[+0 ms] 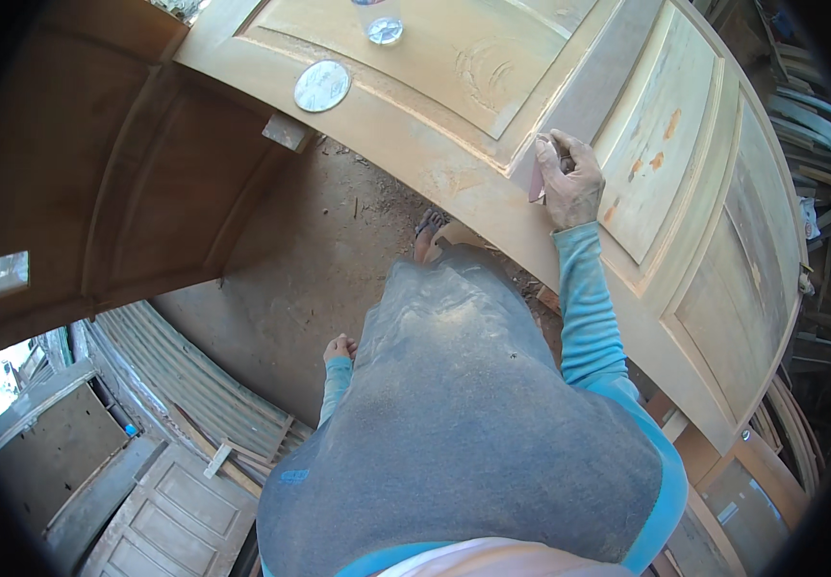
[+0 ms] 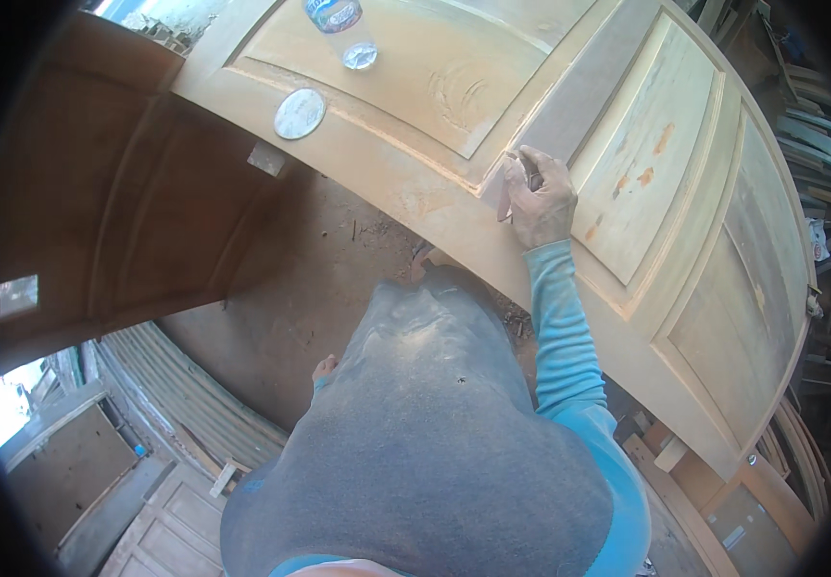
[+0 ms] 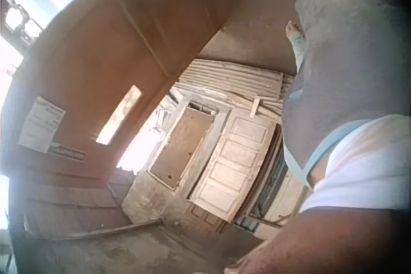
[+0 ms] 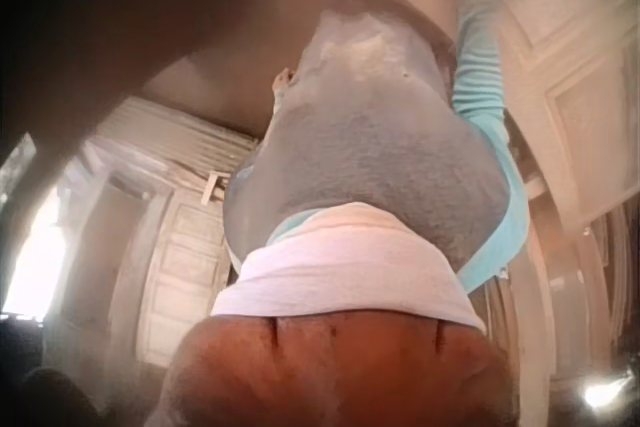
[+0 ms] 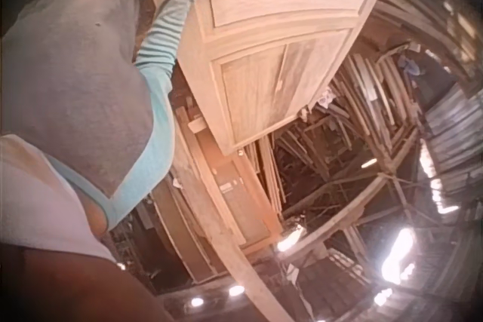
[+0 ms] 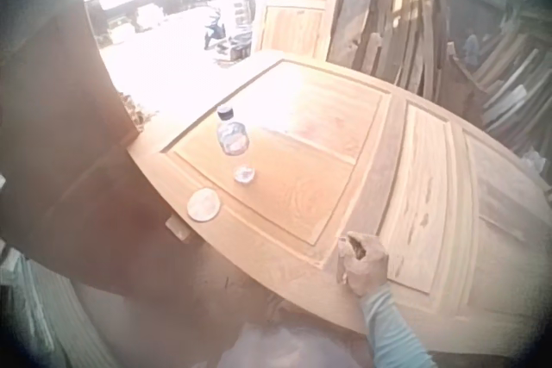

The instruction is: The person sands the surface of a wooden door using a sanding block and their hand, covering various panels and edges of the door.

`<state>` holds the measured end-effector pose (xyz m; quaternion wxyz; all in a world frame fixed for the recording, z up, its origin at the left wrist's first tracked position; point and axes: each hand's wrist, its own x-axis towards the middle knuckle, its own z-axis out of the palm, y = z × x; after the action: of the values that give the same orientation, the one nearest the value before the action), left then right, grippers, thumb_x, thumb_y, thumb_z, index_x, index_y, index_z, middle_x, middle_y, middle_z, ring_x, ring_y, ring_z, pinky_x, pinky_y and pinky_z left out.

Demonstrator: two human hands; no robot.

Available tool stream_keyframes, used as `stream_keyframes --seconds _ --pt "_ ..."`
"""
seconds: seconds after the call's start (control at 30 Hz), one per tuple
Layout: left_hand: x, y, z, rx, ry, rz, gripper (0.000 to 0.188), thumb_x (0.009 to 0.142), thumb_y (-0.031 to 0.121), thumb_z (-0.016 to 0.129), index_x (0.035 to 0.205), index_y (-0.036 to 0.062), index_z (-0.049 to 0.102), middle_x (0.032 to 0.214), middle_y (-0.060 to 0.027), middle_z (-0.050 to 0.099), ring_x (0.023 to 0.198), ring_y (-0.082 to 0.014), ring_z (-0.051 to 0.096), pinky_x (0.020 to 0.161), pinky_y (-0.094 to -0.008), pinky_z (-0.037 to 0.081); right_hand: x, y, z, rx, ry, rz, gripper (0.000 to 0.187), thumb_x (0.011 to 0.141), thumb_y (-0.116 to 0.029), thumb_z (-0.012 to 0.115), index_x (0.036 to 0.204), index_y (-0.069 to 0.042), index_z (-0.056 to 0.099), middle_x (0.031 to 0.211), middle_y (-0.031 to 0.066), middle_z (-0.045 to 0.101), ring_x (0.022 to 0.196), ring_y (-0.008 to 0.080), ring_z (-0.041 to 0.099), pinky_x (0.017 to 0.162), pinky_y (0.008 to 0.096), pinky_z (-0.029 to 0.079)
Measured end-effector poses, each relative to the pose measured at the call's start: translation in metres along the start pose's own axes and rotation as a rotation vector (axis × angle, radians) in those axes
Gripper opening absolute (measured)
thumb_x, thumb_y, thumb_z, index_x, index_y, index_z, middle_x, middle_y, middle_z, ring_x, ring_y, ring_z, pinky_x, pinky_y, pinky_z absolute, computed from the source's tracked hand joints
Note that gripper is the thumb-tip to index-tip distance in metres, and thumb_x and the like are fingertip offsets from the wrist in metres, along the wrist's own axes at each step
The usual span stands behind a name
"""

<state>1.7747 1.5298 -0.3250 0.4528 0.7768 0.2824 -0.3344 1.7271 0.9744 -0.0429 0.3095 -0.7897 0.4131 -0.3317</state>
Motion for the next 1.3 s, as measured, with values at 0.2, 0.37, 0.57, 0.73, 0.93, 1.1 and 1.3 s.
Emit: stream_keyframes --seconds 0.2,0.37,0.57,0.73,0.93,1.1,1.3 --pt "0.038 0.09 -0.02 -0.081 0.045 0.091 0.025 0.099 0.018 0.065 0.111 -0.0036 0.066 0.091 -0.0104 0.07 0.075 -0.0182 0.067 0.063 -0.0308 0.057 0.027 -0.013 0.045 -0.129 0.0 0.055 0.029 0.09 -0.024 0.072 0.111 -0.003 0.073 0.098 0.0154 0.069 0.088 0.0303 0.07 0.078 0.0414 0.057" --pt "0.07 0.233 -0.028 -0.044 0.179 0.488 0.025 0.099 0.016 0.065 0.117 -0.002 0.067 0.096 -0.0084 0.071 0.079 -0.0138 0.066 0.068 -0.0256 0.055 0.026 -0.015 0.058 -0.246 0.062 0.104 0.028 0.09 -0.021 0.069 0.111 -0.003 0.07 0.098 0.0164 0.067 0.089 0.0343 0.069 0.079 0.0436 0.056" --pt "0.055 0.467 -0.002 0.016 0.226 1.022 0.024 0.102 0.015 0.063 0.12 -0.0002 0.067 0.105 -0.0077 0.071 0.093 -0.0133 0.066 0.082 -0.0261 0.054 0.027 -0.02 0.081 -0.412 0.166 0.21 0.029 0.089 -0.019 0.069 0.113 -0.003 0.069 0.1 0.0185 0.064 0.092 0.037 0.067 0.081 0.0449 0.056" --pt "0.092 0.608 0.046 0.02 -0.003 1.387 0.022 0.103 0.012 0.062 0.122 0.0001 0.067 0.11 -0.0089 0.071 0.101 -0.0151 0.066 0.09 -0.0294 0.055 0.02 -0.028 0.107 -0.566 0.245 0.236 0.033 0.088 -0.017 0.069 0.119 -0.004 0.069 0.109 0.0181 0.06 0.103 0.0363 0.063 0.085 0.0455 0.055" --pt "0.147 0.715 0.102 0.299 -0.06 1.517 0.025 0.099 0.016 0.068 0.122 0.0039 0.069 0.113 -0.01 0.071 0.096 -0.0171 0.068 0.086 -0.0316 0.056 0.02 -0.029 0.119 -0.613 0.332 0.207 0.036 0.087 -0.014 0.068 0.121 -0.001 0.068 0.11 0.0173 0.059 0.107 0.0359 0.06 0.088 0.0461 0.054" --pt "0.184 0.721 0.139 0.314 -0.1 1.503 0.027 0.098 0.018 0.07 0.121 0.0051 0.069 0.107 -0.0082 0.071 0.089 -0.0147 0.067 0.081 -0.0305 0.056 0.04 -0.026 0.124 -0.66 0.365 0.188 0.036 0.086 -0.012 0.068 0.12 0.0 0.067 0.111 0.0177 0.06 0.106 0.0364 0.06 0.089 0.0464 0.054" --pt "0.179 0.716 0.138 0.394 -0.049 1.485 0.029 0.096 0.019 0.073 0.121 0.0055 0.069 0.1 -0.006 0.069 0.085 -0.0135 0.065 0.075 -0.0288 0.055 0.098 0.0 0.123 -0.681 0.394 0.176 0.033 0.086 -0.012 0.067 0.117 -0.001 0.068 0.109 0.0176 0.061 0.106 0.0369 0.061 0.089 0.0469 0.054"
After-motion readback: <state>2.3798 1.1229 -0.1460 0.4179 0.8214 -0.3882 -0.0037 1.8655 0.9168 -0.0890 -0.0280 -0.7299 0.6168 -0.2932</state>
